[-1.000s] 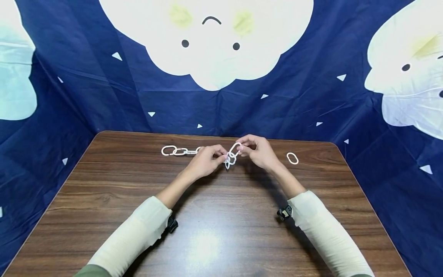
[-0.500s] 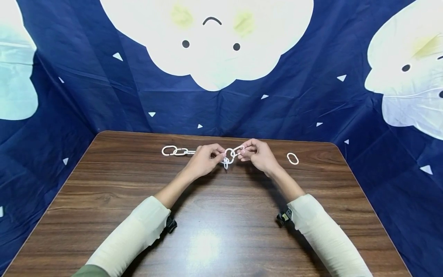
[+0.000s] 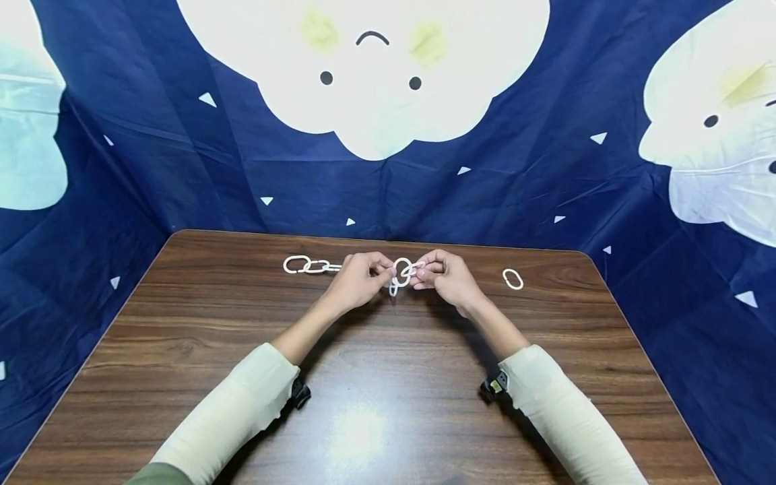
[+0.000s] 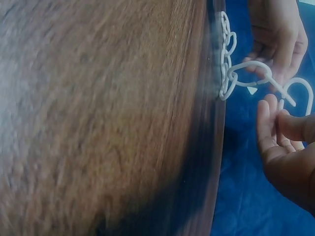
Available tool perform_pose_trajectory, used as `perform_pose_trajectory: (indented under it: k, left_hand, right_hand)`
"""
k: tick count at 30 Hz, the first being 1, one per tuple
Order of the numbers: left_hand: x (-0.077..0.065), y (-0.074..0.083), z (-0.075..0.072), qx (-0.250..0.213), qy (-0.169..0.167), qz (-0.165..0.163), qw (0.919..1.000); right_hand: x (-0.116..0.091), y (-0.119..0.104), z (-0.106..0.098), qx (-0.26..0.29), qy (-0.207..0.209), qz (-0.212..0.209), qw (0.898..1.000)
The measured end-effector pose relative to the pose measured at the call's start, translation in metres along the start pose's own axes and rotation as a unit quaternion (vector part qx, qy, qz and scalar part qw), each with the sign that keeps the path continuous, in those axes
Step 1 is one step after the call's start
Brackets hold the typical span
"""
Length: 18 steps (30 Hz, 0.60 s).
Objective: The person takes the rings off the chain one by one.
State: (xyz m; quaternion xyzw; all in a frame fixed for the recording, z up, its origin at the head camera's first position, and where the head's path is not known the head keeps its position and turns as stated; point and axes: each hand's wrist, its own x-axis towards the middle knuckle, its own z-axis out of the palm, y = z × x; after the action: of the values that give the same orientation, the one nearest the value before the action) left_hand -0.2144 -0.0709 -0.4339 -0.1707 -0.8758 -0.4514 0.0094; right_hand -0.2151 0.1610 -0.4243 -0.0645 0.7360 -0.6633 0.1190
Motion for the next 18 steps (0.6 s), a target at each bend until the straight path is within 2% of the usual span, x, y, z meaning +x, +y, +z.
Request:
perform_pose_trajectory:
  k: [9, 18]
  left_hand:
    - [-0.001, 0.000, 0.000, -0.014, -0.008, -0.022, 0.9996]
    - [0.000, 0.001, -0.002, -0.010, 0.001, -0.042, 0.9991]
  right_hand:
    - [-0.001, 0.004, 0.005, 0.032, 0.007, 0.004, 0.999]
    - [-0.001, 0.008, 0.013, 0.071, 0.015, -0.004, 0.997]
